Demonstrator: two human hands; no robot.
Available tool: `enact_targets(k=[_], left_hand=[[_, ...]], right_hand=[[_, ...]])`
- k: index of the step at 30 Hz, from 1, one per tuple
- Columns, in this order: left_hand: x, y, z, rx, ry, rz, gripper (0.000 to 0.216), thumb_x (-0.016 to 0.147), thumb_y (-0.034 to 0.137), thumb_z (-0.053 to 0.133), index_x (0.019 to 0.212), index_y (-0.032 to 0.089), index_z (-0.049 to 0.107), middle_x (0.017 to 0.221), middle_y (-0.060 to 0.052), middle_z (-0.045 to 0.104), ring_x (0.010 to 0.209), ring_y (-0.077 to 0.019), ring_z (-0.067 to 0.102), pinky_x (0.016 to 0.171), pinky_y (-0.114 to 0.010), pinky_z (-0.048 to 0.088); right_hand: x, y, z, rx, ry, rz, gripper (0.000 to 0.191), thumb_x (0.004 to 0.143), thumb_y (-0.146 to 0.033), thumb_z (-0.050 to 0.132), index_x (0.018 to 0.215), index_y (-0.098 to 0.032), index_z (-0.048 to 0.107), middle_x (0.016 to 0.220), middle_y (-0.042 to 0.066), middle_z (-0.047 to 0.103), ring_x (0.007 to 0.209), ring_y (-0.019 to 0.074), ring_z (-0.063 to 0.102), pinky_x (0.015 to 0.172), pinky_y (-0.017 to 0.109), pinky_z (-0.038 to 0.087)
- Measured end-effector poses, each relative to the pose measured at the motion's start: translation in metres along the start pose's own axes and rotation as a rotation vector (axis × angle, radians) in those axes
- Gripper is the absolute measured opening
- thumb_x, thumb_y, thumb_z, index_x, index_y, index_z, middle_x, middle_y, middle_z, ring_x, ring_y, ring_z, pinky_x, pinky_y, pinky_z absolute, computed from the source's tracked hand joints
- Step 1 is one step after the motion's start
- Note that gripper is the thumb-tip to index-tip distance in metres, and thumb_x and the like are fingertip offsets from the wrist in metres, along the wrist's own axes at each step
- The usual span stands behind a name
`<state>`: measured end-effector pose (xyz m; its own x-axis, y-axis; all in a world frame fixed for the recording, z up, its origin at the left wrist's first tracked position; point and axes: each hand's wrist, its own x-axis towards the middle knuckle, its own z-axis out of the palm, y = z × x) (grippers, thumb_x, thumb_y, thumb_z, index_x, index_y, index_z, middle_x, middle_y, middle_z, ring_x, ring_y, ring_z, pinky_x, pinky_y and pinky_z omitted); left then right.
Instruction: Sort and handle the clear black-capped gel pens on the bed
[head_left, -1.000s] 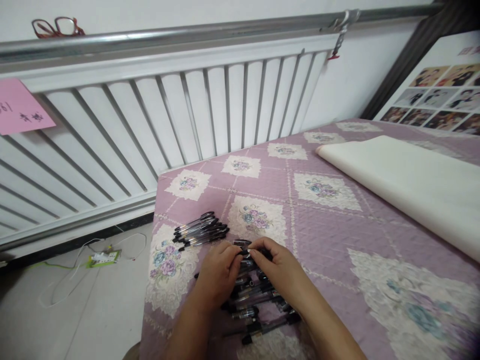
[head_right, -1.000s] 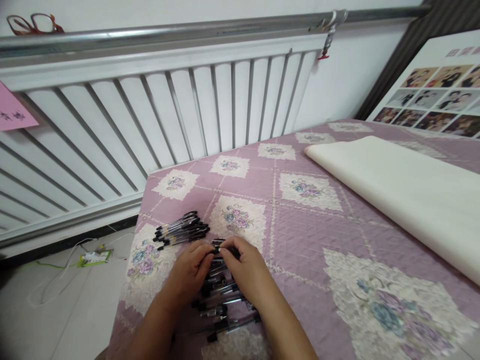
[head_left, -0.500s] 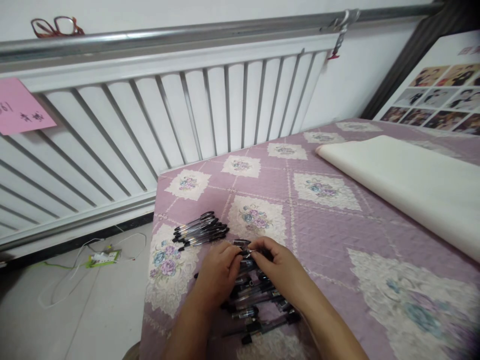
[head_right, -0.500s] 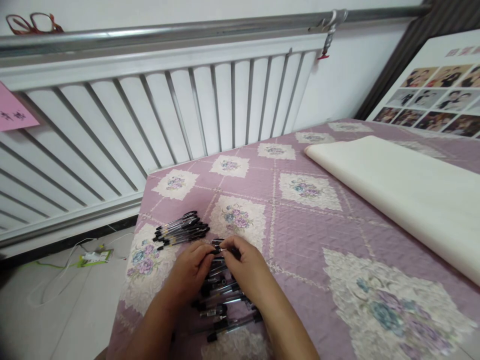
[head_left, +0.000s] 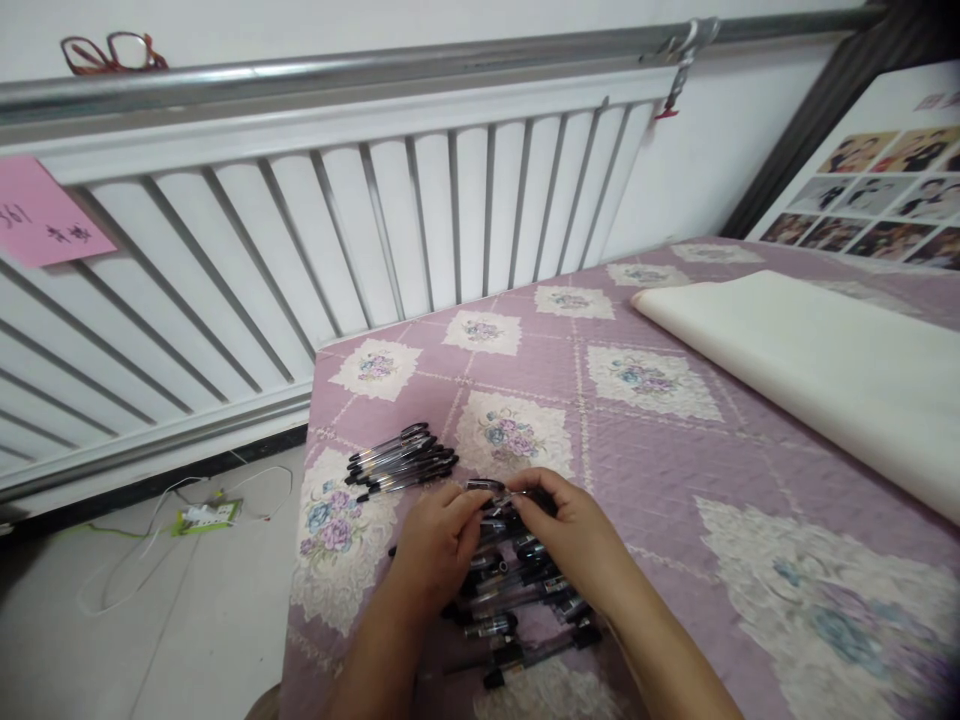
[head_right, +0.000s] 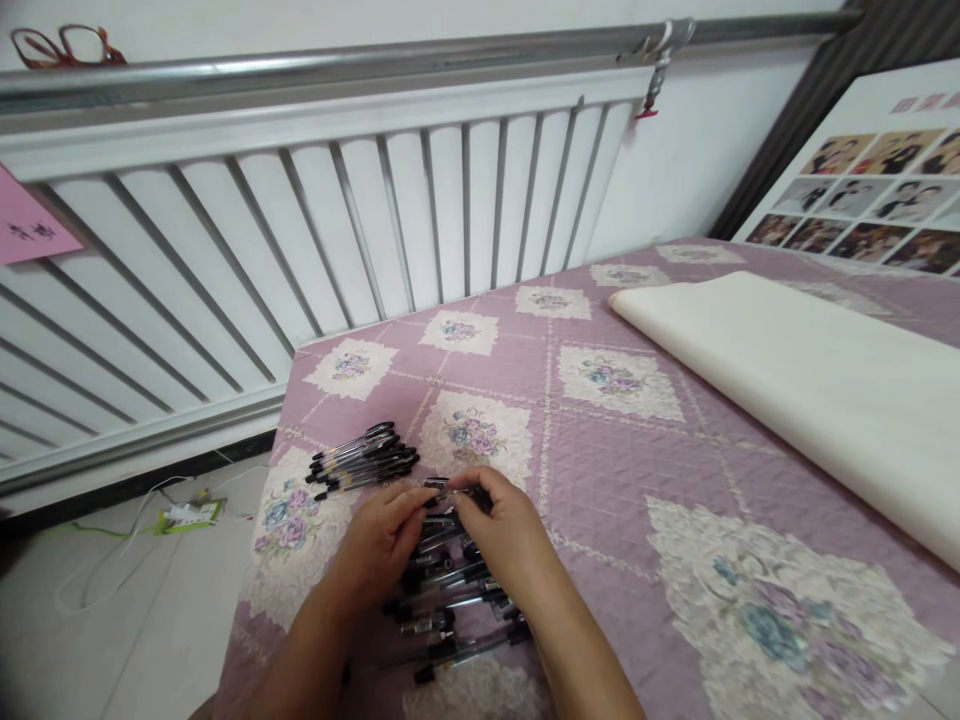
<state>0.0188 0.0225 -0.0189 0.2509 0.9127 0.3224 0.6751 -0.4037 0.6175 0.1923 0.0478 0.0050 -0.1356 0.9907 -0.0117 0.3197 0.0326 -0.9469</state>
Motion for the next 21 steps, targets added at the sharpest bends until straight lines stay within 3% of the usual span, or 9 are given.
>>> enact_targets(k=[8, 13, 21], left_hand=[[-0.001, 0.002, 0.0, -0.043, 0.016, -0.051, 0.023, 0.089, 0.014, 0.043, 0.106, 0.021, 0.058, 0.1, -0.004, 0.063, 0.094, -0.0201, 0.056, 0.084, -0.033, 0.045], [-0.002, 0.0, 0.001, -0.07, 0.008, -0.025, 0.037, 0.09, 0.014, 0.04, 0.123, 0.025, 0.053, 0.104, -0.005, 0.062, 0.095, -0.0189, 0.058, 0.084, -0.032, 0.046], [-0.001, -0.003, 0.003, -0.114, 0.06, -0.037, 0.034, 0.091, 0.014, 0.04, 0.119, 0.024, 0.056, 0.101, -0.006, 0.061, 0.094, -0.0179, 0.057, 0.085, -0.032, 0.047]], right_hand=[[-0.001, -0.004, -0.003, 0.126, 0.021, 0.098, 0.015, 0.075, -0.036, 0.059, 0.082, -0.023, 0.063, 0.068, -0.004, 0.063, 0.064, 0.0148, 0.058, 0.062, 0.026, 0.045], [-0.001, -0.002, 0.002, 0.066, -0.002, 0.058, 0.017, 0.074, -0.033, 0.06, 0.085, -0.023, 0.066, 0.079, -0.001, 0.068, 0.077, 0.0177, 0.062, 0.072, 0.028, 0.047], [0.0, 0.003, 0.009, 0.046, -0.036, 0.018, 0.017, 0.075, -0.03, 0.058, 0.087, -0.022, 0.067, 0.084, 0.0, 0.07, 0.083, 0.0184, 0.063, 0.078, 0.029, 0.047]])
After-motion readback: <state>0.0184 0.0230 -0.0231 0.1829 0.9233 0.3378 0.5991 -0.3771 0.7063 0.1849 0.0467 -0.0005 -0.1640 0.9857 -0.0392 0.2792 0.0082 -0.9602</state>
